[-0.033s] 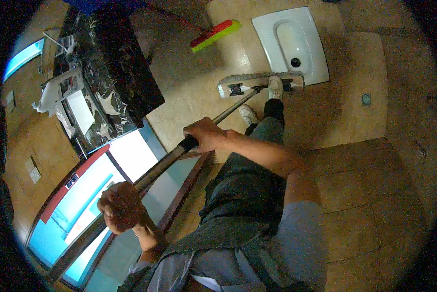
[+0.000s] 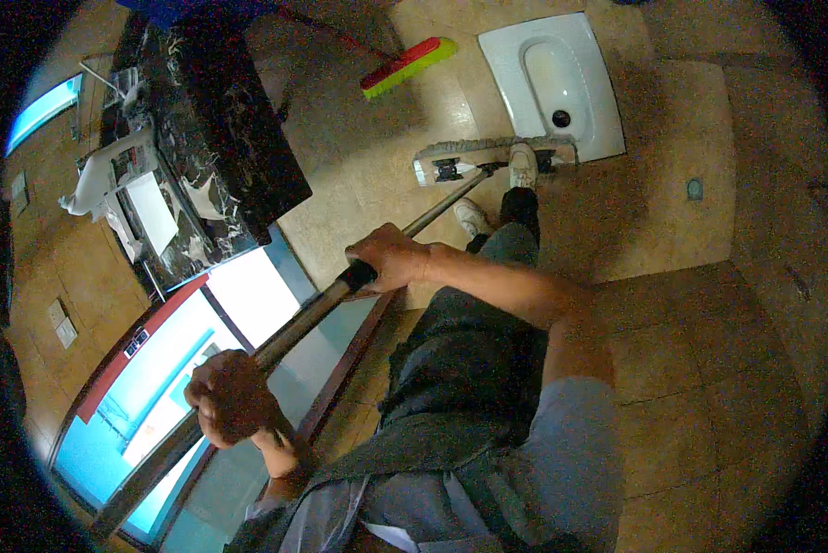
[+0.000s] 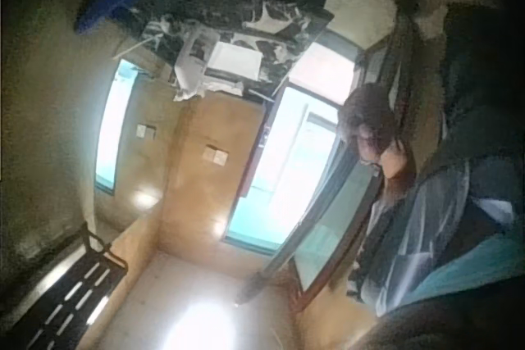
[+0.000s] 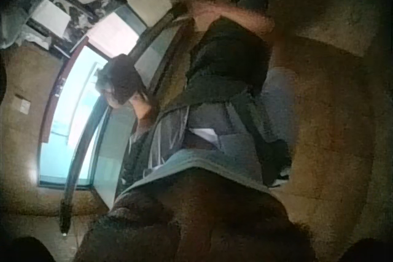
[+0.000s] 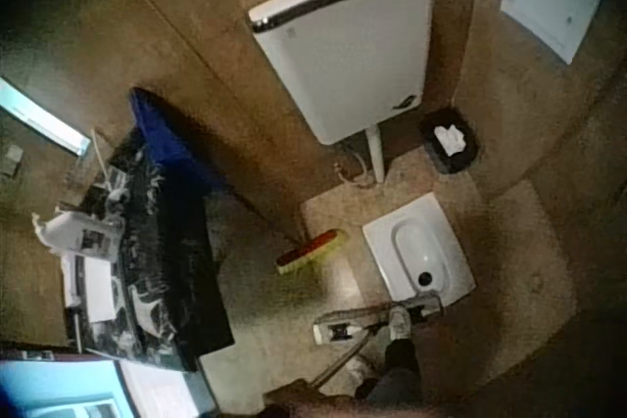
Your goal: The person mops the bathroom floor with a mop, rinses the mop head using the shower head, wrings it out, and places it back. They then wipe the sink countertop and a white tray with a blue cloth, handling a plastic cup and a toothbrush along the way.
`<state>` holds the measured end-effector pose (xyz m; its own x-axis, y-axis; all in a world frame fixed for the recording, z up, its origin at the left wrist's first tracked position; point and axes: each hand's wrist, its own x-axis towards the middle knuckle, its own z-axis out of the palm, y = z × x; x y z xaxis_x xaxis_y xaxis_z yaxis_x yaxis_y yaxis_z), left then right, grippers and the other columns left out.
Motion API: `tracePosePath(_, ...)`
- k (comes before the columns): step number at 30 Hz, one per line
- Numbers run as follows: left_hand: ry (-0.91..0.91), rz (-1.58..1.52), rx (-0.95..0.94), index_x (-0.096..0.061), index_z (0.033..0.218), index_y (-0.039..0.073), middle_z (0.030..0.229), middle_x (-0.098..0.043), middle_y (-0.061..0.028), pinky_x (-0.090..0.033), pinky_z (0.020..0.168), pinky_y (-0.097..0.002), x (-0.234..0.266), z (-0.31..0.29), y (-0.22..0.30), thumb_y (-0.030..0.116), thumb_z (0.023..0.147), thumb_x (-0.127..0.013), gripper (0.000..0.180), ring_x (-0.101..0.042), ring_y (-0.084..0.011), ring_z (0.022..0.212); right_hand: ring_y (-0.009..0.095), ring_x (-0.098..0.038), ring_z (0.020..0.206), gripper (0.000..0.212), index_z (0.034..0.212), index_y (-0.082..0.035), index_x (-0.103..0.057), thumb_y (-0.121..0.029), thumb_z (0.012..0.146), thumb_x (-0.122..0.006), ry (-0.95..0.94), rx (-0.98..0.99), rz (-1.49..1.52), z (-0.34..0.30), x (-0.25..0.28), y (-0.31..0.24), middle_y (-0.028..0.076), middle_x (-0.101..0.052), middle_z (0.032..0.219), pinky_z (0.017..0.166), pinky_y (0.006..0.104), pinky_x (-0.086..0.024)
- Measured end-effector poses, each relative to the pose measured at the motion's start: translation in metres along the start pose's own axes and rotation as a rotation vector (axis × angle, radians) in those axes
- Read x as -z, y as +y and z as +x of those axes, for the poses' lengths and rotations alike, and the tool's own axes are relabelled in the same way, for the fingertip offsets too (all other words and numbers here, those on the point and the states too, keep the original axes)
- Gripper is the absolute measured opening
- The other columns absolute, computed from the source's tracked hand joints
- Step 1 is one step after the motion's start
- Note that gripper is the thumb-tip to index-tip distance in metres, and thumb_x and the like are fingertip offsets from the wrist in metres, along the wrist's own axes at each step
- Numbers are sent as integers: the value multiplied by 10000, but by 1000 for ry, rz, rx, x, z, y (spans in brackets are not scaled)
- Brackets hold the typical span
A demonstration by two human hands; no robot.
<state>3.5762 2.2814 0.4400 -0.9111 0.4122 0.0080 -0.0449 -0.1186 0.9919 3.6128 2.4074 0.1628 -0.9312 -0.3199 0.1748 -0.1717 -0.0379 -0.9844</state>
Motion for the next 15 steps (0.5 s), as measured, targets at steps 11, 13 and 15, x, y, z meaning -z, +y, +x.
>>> tracePosePath(11, 55, 40, -112, -471, 662, 131, 712, -500, 10, -358, 561, -312, 33, -15, -15, 170, 742, -585, 145, -413, -146, 582, 366, -594, 700, 302, 857, -92, -572, -237, 620, -690, -192, -28, -32, 8, -12, 11, 145, -618, 722, 606, 448, -439)
tracePosePath(13, -221, -71, -98, -456, 642, 138, 653, -482, 20, -345, 519, -323, 31, -16, -7, 178, 738, -594, 172, -413, -148, 537, 337, -611, 708, 278, 875, -106, -566, -198, 642, -686, 17, -115, -42, -16, -14, 7, 113, -624, 723, 616, 428, -451)
tracePosePath(15, -292, 41, -214, -443, 641, 148, 639, -463, 46, -345, 516, -331, 23, -15, 15, 210, 722, -601, 188, -453, -146, 548, 316, -621, 714, 257, 887, -113, -556, -159, 664, -676, 141, -195, -93, -41, -11, 3, 94, -627, 733, 620, 410, -454)
